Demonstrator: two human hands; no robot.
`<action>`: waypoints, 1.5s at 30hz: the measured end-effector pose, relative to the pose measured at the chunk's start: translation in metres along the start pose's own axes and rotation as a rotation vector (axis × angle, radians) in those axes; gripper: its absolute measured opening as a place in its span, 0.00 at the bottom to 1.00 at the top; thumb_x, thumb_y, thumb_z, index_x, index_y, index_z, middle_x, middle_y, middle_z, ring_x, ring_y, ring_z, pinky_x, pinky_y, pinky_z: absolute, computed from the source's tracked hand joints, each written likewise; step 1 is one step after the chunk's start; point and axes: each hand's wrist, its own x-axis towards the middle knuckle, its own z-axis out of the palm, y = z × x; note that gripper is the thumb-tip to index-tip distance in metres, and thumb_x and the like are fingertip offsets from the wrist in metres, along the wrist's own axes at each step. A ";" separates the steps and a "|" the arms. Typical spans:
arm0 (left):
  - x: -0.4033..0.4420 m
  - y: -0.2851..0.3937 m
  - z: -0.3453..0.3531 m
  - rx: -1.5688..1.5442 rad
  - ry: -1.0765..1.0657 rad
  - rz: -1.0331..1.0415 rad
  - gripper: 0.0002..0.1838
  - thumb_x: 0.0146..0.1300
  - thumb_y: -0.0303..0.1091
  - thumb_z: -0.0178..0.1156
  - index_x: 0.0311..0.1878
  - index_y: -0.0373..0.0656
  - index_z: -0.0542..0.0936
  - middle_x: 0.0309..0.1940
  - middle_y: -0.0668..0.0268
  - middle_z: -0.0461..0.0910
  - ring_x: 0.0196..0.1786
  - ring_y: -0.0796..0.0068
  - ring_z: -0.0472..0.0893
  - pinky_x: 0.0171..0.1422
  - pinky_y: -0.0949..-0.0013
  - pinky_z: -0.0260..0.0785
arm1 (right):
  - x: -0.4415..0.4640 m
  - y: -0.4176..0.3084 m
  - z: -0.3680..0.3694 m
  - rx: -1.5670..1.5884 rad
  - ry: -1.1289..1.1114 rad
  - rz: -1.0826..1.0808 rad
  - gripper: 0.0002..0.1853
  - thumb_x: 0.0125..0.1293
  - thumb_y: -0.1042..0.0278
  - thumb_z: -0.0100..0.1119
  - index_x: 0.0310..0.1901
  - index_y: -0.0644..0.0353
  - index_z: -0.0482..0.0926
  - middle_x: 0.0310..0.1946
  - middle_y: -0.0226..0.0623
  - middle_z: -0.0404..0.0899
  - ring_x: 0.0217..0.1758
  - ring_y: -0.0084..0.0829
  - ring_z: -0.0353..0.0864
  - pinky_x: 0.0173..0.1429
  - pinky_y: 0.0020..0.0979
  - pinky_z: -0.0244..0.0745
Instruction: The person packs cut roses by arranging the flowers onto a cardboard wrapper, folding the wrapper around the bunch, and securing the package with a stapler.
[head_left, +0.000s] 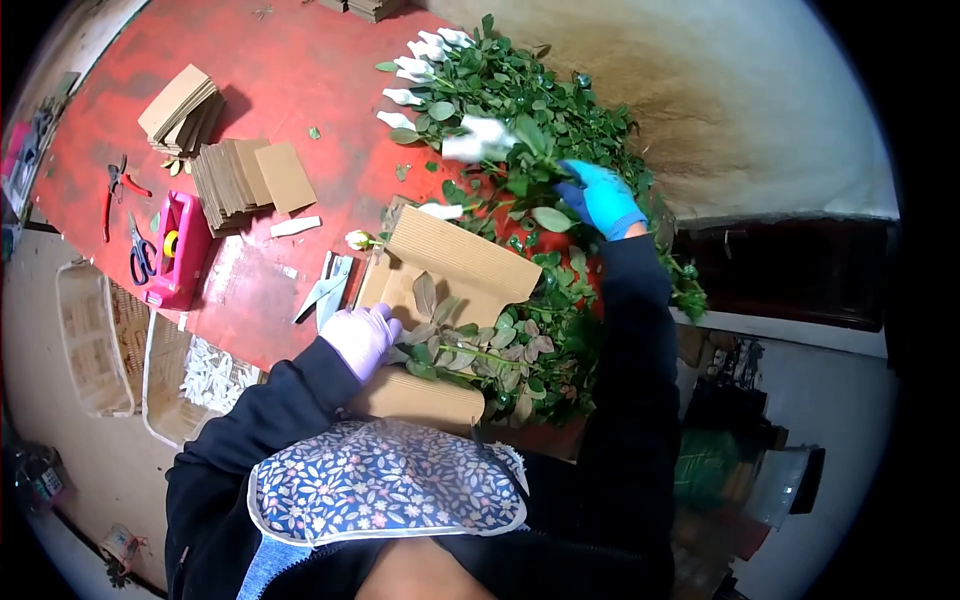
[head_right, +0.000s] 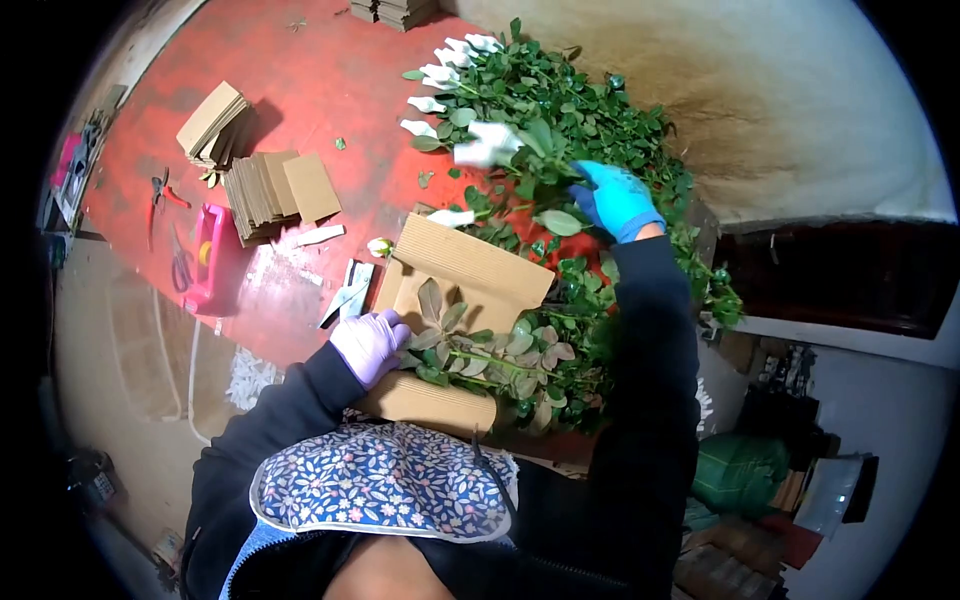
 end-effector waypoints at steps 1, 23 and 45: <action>0.000 0.001 0.000 0.010 -0.002 -0.008 0.18 0.50 0.32 0.67 0.44 0.42 0.75 0.38 0.57 0.74 0.40 0.53 0.79 0.43 0.54 0.72 | 0.000 0.002 -0.002 0.029 0.057 -0.015 0.22 0.64 0.60 0.62 0.59 0.52 0.78 0.52 0.47 0.81 0.51 0.49 0.81 0.55 0.43 0.76; 0.001 -0.002 0.008 0.085 0.127 0.055 0.05 0.57 0.32 0.58 0.35 0.44 0.76 0.32 0.58 0.75 0.32 0.58 0.80 0.34 0.55 0.72 | -0.073 -0.059 -0.076 0.058 0.316 -0.141 0.21 0.58 0.72 0.67 0.55 0.59 0.80 0.46 0.50 0.83 0.48 0.49 0.83 0.51 0.41 0.78; 0.012 -0.004 0.016 -0.174 0.159 -0.122 0.33 0.45 0.34 0.70 0.58 0.45 0.73 0.53 0.56 0.75 0.48 0.54 0.77 0.54 0.56 0.71 | -0.229 -0.101 0.029 0.343 -0.202 -0.006 0.18 0.62 0.67 0.65 0.54 0.58 0.80 0.44 0.48 0.83 0.45 0.49 0.82 0.49 0.42 0.78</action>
